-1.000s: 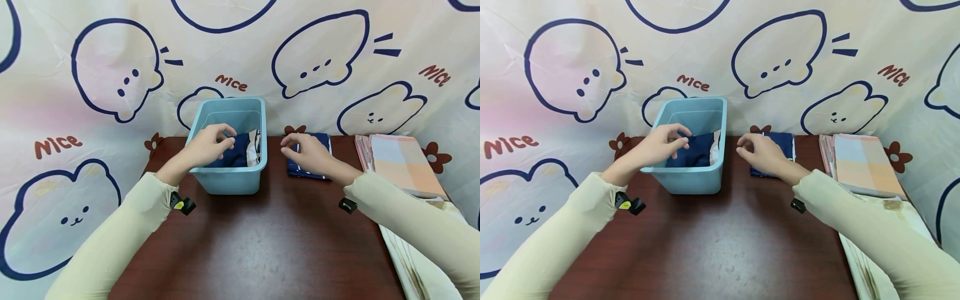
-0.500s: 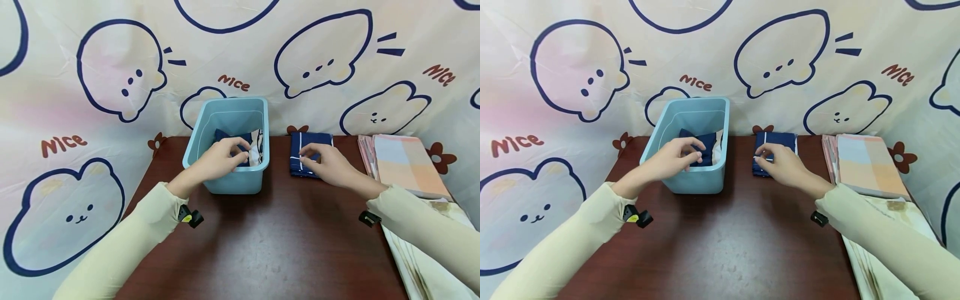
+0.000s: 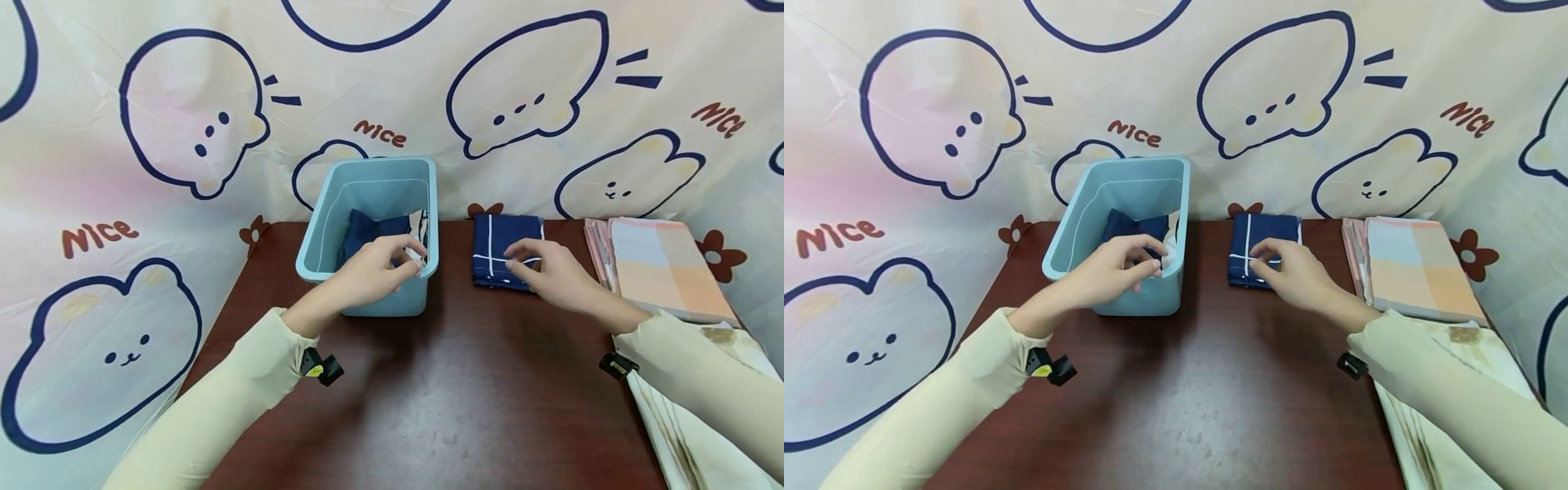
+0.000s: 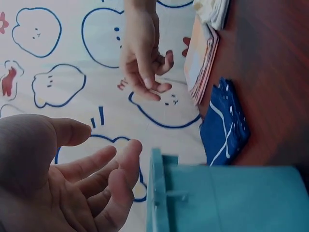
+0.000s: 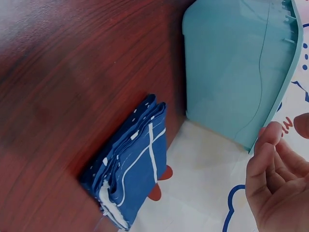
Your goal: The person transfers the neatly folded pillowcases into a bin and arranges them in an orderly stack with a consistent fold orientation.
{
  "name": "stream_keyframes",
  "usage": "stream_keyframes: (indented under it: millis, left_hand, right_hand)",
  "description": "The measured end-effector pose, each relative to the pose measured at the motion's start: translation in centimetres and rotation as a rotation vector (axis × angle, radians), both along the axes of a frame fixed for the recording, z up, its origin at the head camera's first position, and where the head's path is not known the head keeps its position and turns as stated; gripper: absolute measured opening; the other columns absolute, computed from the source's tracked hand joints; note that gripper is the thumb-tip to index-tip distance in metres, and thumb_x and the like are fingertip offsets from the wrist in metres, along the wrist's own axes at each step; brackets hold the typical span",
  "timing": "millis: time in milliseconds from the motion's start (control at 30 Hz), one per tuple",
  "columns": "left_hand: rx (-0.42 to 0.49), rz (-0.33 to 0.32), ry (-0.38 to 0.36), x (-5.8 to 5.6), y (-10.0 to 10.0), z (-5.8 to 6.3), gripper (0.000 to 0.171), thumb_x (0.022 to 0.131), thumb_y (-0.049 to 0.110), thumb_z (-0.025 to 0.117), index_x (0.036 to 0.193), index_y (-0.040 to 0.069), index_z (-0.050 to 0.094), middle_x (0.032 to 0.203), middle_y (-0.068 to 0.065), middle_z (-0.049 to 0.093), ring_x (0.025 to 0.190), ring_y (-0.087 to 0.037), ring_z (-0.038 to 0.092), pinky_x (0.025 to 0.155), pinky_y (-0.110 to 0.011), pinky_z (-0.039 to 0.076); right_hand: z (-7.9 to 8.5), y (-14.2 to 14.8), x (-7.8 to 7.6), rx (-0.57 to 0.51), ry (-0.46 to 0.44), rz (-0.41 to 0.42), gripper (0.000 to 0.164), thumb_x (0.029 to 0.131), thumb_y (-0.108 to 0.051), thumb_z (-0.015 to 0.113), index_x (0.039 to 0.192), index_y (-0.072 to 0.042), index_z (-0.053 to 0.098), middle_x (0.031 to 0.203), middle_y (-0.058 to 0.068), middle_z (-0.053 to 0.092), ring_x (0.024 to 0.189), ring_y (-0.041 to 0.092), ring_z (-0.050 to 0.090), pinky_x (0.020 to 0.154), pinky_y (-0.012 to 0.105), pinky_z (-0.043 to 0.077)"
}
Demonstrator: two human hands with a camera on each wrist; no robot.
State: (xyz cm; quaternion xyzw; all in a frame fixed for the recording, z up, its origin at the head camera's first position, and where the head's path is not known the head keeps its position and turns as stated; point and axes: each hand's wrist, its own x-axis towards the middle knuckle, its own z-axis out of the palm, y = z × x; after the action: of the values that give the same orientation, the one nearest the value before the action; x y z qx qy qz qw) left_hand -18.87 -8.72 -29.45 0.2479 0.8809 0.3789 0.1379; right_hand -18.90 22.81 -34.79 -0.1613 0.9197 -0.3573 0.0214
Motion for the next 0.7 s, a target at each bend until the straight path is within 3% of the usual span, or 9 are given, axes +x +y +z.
stream_keyframes:
  millis: [267,500,700]
  left_hand:
    - [-0.001,-0.057,-0.026,0.5,2.2,-0.6,0.025,0.104,0.022,0.054,0.127,0.014,0.062,0.102,-0.004,0.074,0.074,-0.021,0.068,0.070,-0.031,0.055]
    - [-0.025,-0.119,-0.052,1.6,4.0,-1.1,0.024,0.104,0.024,0.054,0.125,0.015,0.062,0.100,-0.001,0.072,0.073,-0.014,0.067,0.069,-0.028,0.055]
    - [-0.070,-0.159,-0.039,2.1,5.3,-2.0,0.026,0.104,0.026,0.054,0.126,0.016,0.064,0.108,0.001,0.072,0.090,-0.012,0.066,0.080,-0.028,0.053]
  right_hand:
    - [-0.7,1.3,0.2,0.044,0.016,-0.049,0.024,0.103,-0.023,0.058,0.119,-0.007,0.066,0.110,0.017,0.071,0.056,0.016,0.054,0.051,0.030,0.046]
    - [-1.4,2.3,0.1,0.073,0.056,-0.075,0.023,0.103,-0.023,0.058,0.116,-0.007,0.068,0.104,0.017,0.073,0.056,0.016,0.054,0.052,0.030,0.045]
    - [-2.0,2.9,0.0,0.058,0.019,-0.083,0.023,0.103,-0.020,0.058,0.117,-0.003,0.066,0.105,0.020,0.072,0.063,0.018,0.062,0.055,0.028,0.051]
